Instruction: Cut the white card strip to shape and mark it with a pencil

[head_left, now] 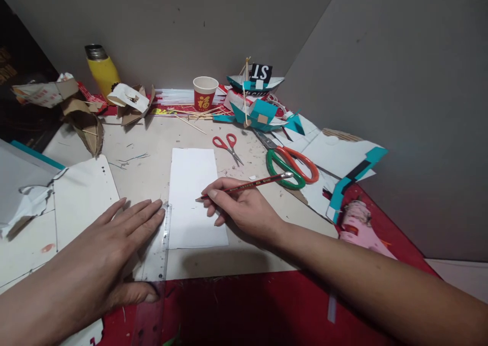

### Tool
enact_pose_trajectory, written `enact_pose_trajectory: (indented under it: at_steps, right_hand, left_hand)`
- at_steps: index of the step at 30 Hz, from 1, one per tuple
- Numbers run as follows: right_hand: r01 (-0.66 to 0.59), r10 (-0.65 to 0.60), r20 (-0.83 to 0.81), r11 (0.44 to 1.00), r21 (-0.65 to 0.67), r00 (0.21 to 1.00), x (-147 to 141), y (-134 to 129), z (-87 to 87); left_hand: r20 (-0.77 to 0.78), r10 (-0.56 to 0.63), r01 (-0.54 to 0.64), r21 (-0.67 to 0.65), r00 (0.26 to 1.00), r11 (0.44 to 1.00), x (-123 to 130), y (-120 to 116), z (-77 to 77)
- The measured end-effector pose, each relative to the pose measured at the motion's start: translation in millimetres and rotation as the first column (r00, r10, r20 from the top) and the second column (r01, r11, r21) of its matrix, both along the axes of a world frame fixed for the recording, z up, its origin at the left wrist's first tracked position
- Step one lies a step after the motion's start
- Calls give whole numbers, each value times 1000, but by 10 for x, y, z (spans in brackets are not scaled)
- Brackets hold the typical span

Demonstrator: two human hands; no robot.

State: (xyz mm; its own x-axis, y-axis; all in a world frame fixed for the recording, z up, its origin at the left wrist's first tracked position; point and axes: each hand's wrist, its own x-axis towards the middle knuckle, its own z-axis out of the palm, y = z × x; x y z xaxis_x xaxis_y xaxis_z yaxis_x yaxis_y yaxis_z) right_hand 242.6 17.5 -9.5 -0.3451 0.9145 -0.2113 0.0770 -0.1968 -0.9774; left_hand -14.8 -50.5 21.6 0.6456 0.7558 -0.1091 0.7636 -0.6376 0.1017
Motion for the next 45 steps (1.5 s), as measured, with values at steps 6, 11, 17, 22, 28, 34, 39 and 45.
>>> enact_pose_trajectory:
  at_steps: [6, 11, 17, 22, 28, 34, 39, 45]
  right_hand:
    - [-3, 3, -2, 1000, 1, 1000, 8, -4, 2]
    - [21, -21, 28, 1000, 4, 999, 0, -9, 24]
    - [34, -34, 54, 999, 12, 998, -9, -19, 34]
    - [24, -26, 62, 999, 32, 998, 3, -26, 27]
    - [11, -15, 86, 999, 46, 996, 4, -34, 52]
    - [2, -8, 87, 997, 71, 996, 9, -41, 40]
    - [-8, 0, 87, 996, 89, 996, 8, -51, 27]
    - [-10, 2, 91, 996, 86, 996, 3, -66, 34]
  left_hand:
    - [-23, 28, -30, -65, 999, 997, 48, 8, 27]
    - [50, 81, -78, -69, 995, 995, 78, -12, 3]
    - [31, 78, -76, -62, 996, 995, 97, -55, 9]
    - [20, 85, -83, -58, 996, 995, 114, -61, 22]
    - [58, 45, -40, -93, 997, 995, 44, -28, -37]
    - [29, 66, -62, -120, 997, 991, 61, -13, -33]
    - [-57, 73, -82, -178, 996, 981, 129, 2, 59]
    - [-87, 77, -92, -195, 993, 976, 147, 12, 85]
